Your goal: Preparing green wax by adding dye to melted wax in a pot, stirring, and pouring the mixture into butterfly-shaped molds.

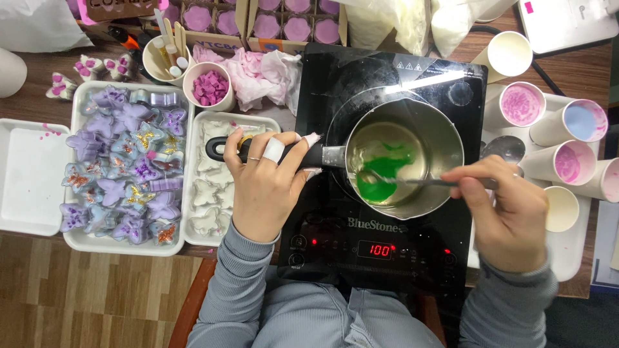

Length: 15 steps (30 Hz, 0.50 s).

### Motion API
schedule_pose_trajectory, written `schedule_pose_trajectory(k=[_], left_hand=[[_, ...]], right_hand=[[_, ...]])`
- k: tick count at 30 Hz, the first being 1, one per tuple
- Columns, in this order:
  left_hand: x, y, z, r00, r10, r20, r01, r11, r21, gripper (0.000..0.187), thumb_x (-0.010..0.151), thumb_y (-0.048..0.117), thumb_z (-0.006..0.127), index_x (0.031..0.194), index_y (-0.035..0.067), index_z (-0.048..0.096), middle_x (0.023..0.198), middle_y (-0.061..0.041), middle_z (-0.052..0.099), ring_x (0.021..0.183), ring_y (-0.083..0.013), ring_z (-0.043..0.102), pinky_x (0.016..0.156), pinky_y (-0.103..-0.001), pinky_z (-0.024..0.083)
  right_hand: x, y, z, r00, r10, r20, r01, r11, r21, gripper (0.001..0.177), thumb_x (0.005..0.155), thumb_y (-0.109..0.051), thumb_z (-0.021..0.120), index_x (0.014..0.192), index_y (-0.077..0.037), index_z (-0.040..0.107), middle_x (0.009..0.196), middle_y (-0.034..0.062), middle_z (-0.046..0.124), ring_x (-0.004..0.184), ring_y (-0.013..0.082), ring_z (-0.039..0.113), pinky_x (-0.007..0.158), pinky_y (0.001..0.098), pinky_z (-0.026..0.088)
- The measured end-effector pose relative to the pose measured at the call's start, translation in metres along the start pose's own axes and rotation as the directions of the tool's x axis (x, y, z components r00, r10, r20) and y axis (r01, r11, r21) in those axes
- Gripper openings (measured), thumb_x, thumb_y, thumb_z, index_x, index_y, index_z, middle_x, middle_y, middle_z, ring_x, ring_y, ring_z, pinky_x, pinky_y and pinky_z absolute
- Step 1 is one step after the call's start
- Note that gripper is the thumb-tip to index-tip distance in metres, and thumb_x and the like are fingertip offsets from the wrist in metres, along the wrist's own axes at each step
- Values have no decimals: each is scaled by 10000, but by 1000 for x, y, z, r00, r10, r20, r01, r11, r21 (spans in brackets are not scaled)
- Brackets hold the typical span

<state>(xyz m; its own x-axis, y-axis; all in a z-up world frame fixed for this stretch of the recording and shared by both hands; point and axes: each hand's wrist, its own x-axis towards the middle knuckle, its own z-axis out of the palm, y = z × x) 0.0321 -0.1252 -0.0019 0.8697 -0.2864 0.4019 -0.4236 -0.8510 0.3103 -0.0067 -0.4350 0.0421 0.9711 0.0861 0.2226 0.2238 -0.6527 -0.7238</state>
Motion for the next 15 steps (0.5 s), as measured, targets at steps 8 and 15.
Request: schedule_pose_trajectory(k=[8, 15], left_hand=[[2, 2, -2, 1000, -2, -16, 1, 1000, -23, 426, 840, 185, 804, 1248, 130, 693, 1189, 0, 626, 1192, -223, 551, 1180, -572, 227], [2, 7, 2, 1000, 15, 14, -14, 1000, -22, 463, 835, 108, 765, 1283, 81, 652, 1242, -24, 627, 1226, -208, 589, 1212, -580, 228]], right_hand=[[21, -25, -7, 969, 136, -204, -155, 985, -80, 118, 1072, -69, 612, 1044, 1, 703, 860, 79, 673, 771, 131, 624, 714, 241, 454], [21, -13, 12, 993, -102, -63, 95, 990, -104, 92, 1088, -20, 650, 1067, -21, 739, 851, 45, 708, 784, 133, 622, 820, 272, 424]])
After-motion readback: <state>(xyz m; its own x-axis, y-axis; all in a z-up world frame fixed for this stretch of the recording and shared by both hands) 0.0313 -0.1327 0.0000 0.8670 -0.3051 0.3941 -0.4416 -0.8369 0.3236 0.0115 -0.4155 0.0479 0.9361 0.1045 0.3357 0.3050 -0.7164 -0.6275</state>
